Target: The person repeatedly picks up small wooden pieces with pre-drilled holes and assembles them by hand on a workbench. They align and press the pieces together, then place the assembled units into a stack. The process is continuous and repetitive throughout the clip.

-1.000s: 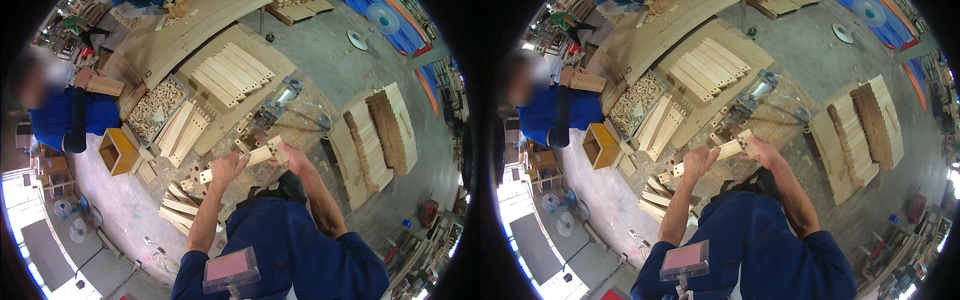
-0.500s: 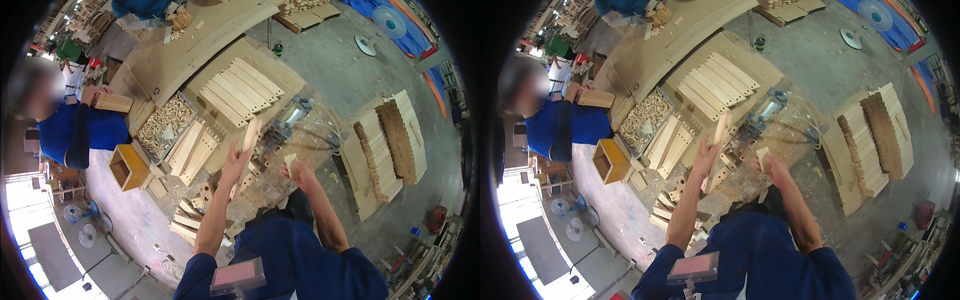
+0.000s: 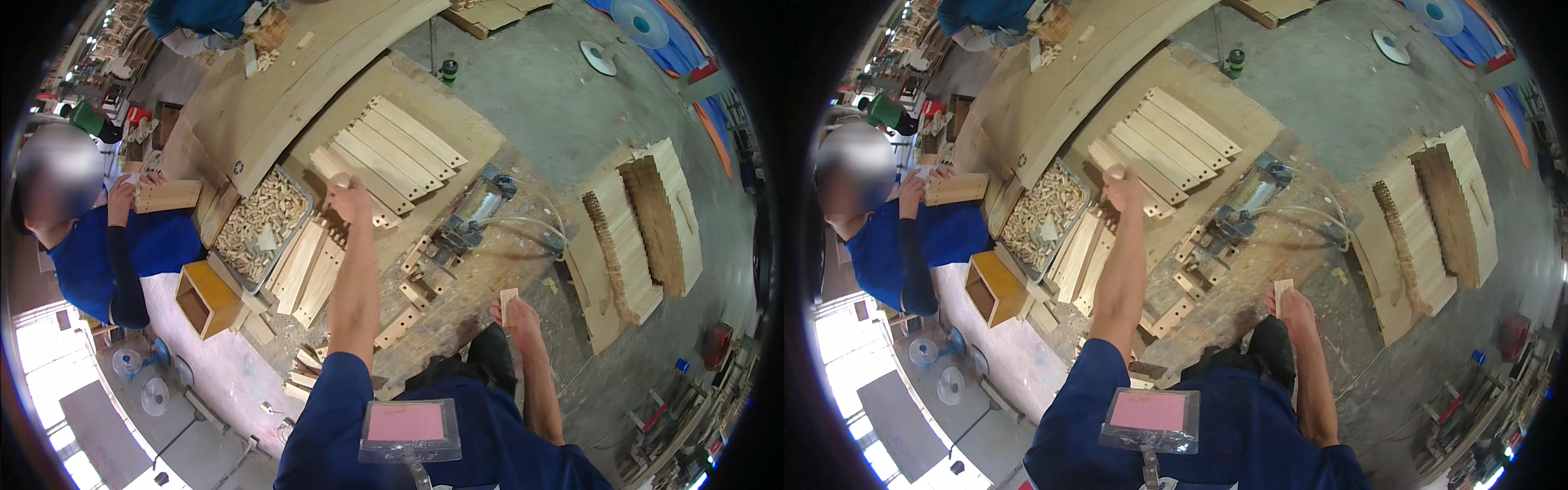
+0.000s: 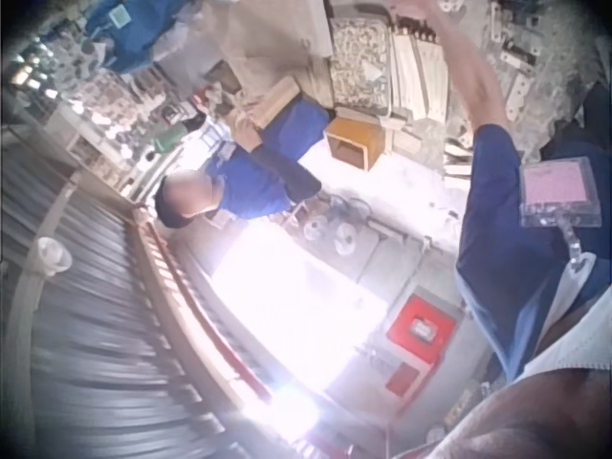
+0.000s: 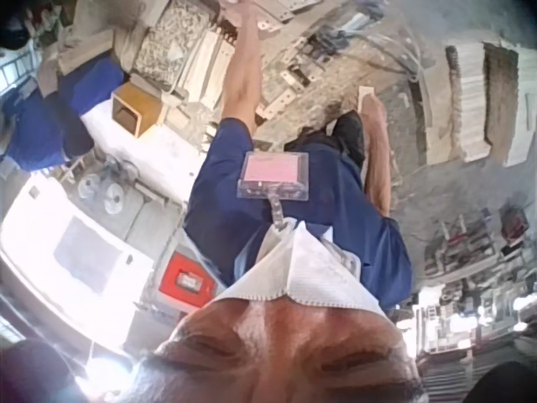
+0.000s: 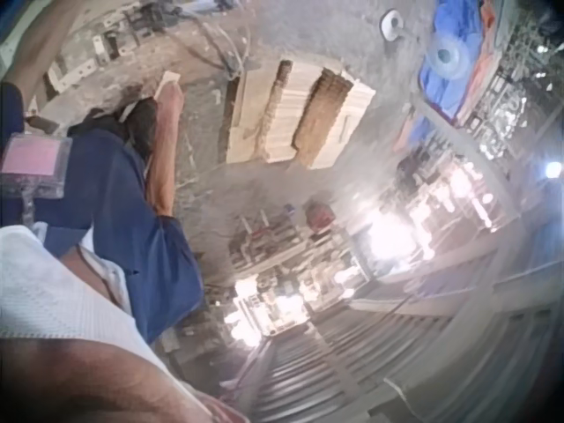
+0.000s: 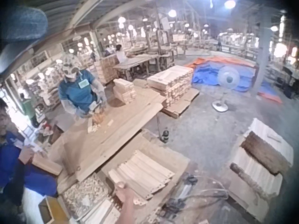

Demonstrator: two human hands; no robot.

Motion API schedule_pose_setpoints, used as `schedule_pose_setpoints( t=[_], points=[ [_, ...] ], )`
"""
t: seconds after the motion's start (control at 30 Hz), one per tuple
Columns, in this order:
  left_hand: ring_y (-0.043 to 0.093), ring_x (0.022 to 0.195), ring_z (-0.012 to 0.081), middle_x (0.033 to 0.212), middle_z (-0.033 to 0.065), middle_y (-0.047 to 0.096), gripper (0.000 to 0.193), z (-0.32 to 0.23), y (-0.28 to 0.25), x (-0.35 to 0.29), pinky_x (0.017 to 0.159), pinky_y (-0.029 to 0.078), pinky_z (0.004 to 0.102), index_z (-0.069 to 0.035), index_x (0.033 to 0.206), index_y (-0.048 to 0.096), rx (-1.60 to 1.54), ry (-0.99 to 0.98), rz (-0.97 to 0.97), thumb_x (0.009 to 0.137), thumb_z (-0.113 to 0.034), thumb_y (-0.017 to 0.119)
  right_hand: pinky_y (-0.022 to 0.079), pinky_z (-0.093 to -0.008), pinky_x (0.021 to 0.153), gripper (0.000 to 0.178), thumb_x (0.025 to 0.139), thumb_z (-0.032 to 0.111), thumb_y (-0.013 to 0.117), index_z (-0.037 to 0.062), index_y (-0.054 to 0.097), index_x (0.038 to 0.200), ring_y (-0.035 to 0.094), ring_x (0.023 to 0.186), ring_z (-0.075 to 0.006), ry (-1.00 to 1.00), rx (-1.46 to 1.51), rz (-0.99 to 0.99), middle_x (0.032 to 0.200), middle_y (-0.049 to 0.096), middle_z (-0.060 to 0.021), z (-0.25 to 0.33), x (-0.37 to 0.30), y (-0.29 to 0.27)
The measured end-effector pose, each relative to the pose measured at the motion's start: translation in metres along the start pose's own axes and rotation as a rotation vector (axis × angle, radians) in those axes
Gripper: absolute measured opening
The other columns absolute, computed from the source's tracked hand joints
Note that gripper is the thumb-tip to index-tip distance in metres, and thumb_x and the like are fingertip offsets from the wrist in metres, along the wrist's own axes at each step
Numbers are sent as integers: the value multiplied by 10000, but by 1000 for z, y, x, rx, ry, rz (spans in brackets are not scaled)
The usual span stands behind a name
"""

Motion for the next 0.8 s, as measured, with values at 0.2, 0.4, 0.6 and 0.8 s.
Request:
schedule_pose_setpoints(
  t=[0.2,0.4,0.6,0.8],
  points=[
    [620,1018,470,1220,299,541,666,22,5,6,901,495,542,-40,1430,405,-21,56,223,902,-377,632,541,-396,858,456,1045,314,459,-56,520,1305,696,987,-288,-19,-76,66,1172,678,-197,4,8,20],
    [488,1304,388,1341,208,573,655,87,-103,-8,1016,418,530,-36,1406,506,337,337,-72,878,-379,689,546,-401,839,496,1034,361,497,-60,532,1293,695,985,-292,-49,-88,49,1164,679,-191,4,-2,15],
    [553,1180,384,1246,182,596,605,152,-158,-3,946,467,511,-66,1346,530,521,546,178,839,-325,733,545,-347,818,432,1040,310,486,-59,599,1234,694,923,-237,-36,-168,164,1097,696,-150,-8,-10,41],
    [554,1200,371,1249,196,607,498,109,-138,-128,959,466,509,-59,1303,534,203,906,396,900,-318,672,553,-380,833,481,1047,350,462,-57,552,1288,698,973,-280,-154,-229,182,1143,690,-173,-9,-21,42]
  ],
)
Point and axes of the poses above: each hand's wrist, its own x-axis towards the middle knuckle, its own y-axis out of the palm, z = x × y, the point moved 8 cm from there along x, towards the middle knuckle
